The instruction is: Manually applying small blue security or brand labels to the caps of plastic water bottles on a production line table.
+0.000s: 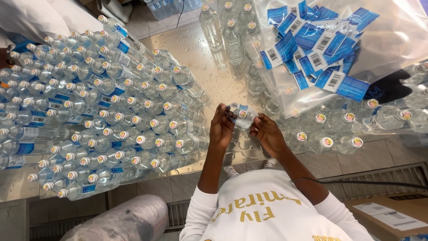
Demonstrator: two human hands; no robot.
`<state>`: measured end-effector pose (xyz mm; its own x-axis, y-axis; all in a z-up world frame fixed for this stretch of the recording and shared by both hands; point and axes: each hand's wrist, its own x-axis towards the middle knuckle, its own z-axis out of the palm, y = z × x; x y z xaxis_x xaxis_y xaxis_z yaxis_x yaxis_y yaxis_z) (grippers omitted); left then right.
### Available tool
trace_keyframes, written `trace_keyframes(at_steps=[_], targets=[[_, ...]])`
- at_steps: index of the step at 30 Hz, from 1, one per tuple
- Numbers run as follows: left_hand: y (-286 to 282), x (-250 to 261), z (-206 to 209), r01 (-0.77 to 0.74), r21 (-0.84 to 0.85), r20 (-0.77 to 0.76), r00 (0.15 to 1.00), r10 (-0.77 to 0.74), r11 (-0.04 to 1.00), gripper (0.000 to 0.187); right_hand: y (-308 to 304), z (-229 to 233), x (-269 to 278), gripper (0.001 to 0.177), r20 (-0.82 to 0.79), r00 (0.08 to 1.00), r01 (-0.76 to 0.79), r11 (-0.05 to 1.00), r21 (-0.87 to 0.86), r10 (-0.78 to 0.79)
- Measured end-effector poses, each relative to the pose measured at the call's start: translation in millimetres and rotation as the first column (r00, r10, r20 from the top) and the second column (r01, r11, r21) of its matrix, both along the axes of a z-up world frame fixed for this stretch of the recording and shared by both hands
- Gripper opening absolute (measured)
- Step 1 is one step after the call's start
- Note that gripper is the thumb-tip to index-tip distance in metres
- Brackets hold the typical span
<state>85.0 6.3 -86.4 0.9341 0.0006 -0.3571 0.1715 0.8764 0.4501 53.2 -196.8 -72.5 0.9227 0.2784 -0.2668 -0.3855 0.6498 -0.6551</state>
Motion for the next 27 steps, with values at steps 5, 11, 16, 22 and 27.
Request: trace_keyframes(at_steps=[5,11,16,22,27], targets=[[-3.6,-3.8,-10.9,-0.004,0.003,-0.039,0.999,0.004,1.000,0.010,1.2,-17.3,-0.3,0.004,-0.095,0.995,-0.016,0.998,0.053,0.021],[-4.8,-6.1,19.6,0.008,0.215,0.014,1.000,-0.011,0.977,0.026,6.1,-6.9,-0.4,0.003,-0.136,0.991,-0.016,1.000,0.016,0.018],[-13.4,-25.8,58.2,-0.052,0.312,0.141,0.990,0.008,0.949,0.045,10.8,6.4,-0.5,0.005,-0.134,0.991,0.009,0.999,-0.053,-0.016],[-26.9,-32.8,69.7,-0.112,0.820,0.183,0.981,-0.071,0.561,0.026,8.3,-0.1,-2.9,0.009,-0.148,0.988,0.021,0.992,-0.126,-0.040],[-26.6,-27.9,78.9,-0.087,0.890,0.149,0.983,-0.105,0.447,0.026,4.9,-3.6,-16.0,0.017,-0.095,0.994,0.014,0.952,-0.306,-0.045]])
